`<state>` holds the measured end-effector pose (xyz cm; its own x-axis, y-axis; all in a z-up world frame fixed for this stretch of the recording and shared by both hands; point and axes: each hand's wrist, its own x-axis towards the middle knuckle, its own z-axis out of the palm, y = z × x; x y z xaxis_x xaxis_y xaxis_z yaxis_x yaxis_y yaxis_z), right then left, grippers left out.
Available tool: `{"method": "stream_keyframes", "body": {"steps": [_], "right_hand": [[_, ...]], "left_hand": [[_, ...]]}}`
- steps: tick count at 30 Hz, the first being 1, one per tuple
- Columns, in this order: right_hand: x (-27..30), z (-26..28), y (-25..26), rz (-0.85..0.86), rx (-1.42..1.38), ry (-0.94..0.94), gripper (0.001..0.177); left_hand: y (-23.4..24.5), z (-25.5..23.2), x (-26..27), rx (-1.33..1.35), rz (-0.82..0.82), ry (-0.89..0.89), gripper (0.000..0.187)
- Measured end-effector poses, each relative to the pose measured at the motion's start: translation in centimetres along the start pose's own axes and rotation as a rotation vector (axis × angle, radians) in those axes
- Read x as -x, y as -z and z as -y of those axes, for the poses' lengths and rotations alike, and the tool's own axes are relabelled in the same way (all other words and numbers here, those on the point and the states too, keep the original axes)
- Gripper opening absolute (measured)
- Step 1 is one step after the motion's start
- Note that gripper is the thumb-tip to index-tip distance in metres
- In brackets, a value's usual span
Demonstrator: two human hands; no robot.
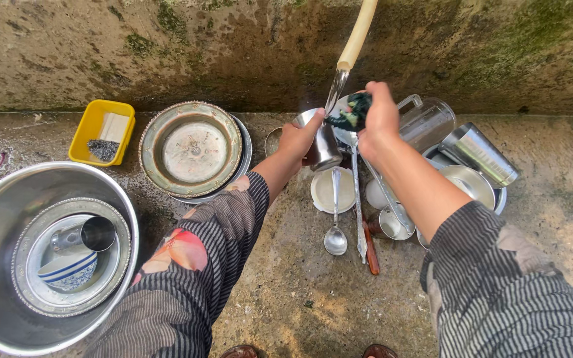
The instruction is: The person washes various metal cups, bowls, and plates by hand using water from a hose and a scouring pad, rinsing each item and placing them into a large metal basin.
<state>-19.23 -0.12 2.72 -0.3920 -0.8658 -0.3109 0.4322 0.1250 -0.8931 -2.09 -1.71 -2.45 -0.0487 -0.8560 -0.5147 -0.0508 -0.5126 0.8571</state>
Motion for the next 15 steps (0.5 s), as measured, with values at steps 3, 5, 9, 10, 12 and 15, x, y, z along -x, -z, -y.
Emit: {"method": "stream_keyframes", "body": {"steps": [3,5,9,10,12,15], "right_hand": [[2.3,-3.0,-0.4,0.066,0.609,0.378,0.037],[4.5,-4.2,-0.1,0.161,0.942,0.74,0.037],[5.8,-2.9,0.0,0.347,1.145,0.531,0.074],[5.8,-2.7,0.1,0.381,1.183,0.553,0.08],[5.3,-2.6,0.4,0.421,1.217,0.549,0.084],[3.8,-2.7,0.6,0.412,1.148,0.51,0.072]], "left_hand": [[-0.7,-0.1,0.0,0.167,0.034,0.025,0.09],[-0.9,-0.4,0.0,0.105,-0.12,-0.075,0.087],[0.7,-1.1,0.8,0.101,-0.053,-0.029,0.089],[0.9,-1.4,1.1,0.113,-0.016,-0.024,0.091],[0.9,-1.3,1.9,0.092,0.008,-0.005,0.095],[0.6,-1.6,2.7,0.04,-0.004,0.008,0.099]]}}
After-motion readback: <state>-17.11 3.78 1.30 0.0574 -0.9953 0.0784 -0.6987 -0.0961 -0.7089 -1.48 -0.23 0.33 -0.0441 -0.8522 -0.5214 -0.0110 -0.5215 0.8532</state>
